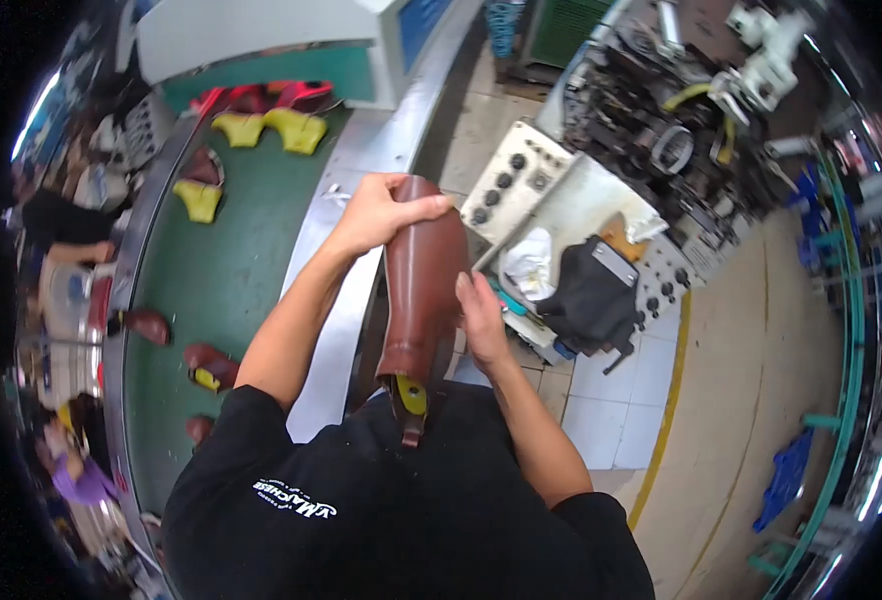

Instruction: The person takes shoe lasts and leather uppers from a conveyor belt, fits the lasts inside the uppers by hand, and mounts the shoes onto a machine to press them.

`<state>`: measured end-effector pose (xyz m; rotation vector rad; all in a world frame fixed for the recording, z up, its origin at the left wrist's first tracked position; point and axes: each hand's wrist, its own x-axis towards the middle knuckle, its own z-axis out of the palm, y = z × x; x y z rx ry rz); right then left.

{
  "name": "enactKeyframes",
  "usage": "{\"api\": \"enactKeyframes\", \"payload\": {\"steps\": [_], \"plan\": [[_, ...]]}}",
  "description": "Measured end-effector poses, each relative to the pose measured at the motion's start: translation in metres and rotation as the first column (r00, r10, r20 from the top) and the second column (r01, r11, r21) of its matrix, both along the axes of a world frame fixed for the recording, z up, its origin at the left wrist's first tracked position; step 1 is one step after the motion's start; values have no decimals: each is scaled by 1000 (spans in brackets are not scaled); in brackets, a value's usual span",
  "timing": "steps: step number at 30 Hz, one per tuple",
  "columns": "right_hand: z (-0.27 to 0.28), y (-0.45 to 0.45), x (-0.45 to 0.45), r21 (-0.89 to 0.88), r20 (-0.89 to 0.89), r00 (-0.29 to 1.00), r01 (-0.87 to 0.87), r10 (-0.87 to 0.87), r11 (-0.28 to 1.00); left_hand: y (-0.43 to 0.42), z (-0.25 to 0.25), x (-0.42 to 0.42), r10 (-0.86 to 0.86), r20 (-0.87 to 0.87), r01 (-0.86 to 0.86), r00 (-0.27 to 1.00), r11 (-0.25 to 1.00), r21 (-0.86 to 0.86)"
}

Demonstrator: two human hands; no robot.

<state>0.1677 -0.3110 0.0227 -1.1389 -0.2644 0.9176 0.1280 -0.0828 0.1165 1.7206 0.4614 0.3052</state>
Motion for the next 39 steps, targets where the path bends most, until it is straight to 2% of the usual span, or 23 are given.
{"api": "enactKeyframes", "payload": {"steps": [2, 3, 6, 8, 12, 14, 15, 17, 19, 22, 24, 27, 31, 34, 37, 39], "plan": [[18, -5, 7, 191, -8, 982, 185, -187, 964, -37, 18, 32, -77, -27, 78, 997, 996, 33], [21, -17, 15, 174, 113, 953, 260, -281, 950, -50, 23, 47, -126, -24, 126, 992, 992, 15], [27, -53, 42, 146, 275, 854, 416, -441, 897, -92, 41, 92, -239, 44, 239, 970, 971, 12], [38, -72, 64, 108, 255, 798, 538, -546, 836, -116, 35, 132, -258, 123, 254, 958, 966, 53], [46, -108, 132, 33, 296, 660, 716, -691, 698, -159, 29, 221, -316, 44, 319, 948, 942, -103], [53, -121, 173, 43, 224, 647, 740, -729, 671, -177, 27, 261, -286, 0, 273, 958, 912, -307], [61, -125, 192, 38, 150, 658, 742, -738, 669, -181, 14, 280, -307, 41, 300, 951, 882, -363], [83, -128, 225, 30, -4, 678, 735, -735, 677, -189, 13, 286, -331, 18, 297, 943, 821, -487], [105, -125, 254, -22, -71, 682, 729, -728, 684, -192, 18, 285, -405, -31, 297, 914, 717, -630], [95, -119, 303, -37, -122, 698, 707, -706, 706, -200, -5, 313, -281, 128, 279, 951, 606, -745], [99, -105, 322, -9, -135, 676, 730, -724, 683, -200, -4, 334, -172, 110, 194, 979, 618, -762], [95, -96, 348, 57, -152, 671, 739, -726, 671, -201, 5, 359, -77, 106, 131, 991, 563, -816], [87, -86, 374, 122, -180, 649, 761, -739, 638, -195, 8, 387, -69, 69, 96, 995, 533, -841], [83, -85, 382, 91, -201, 645, 762, -737, 642, -190, -5, 404, -88, 109, 140, 990, 537, -832], [63, -86, 391, 187, -265, 699, 713, -665, 675, -191, -13, 411, -80, 96, 125, 992, 587, -800], [58, -88, 392, 185, -265, 698, 714, -665, 675, -192, -11, 411, -64, 59, 86, 996, 619, -781]]}}
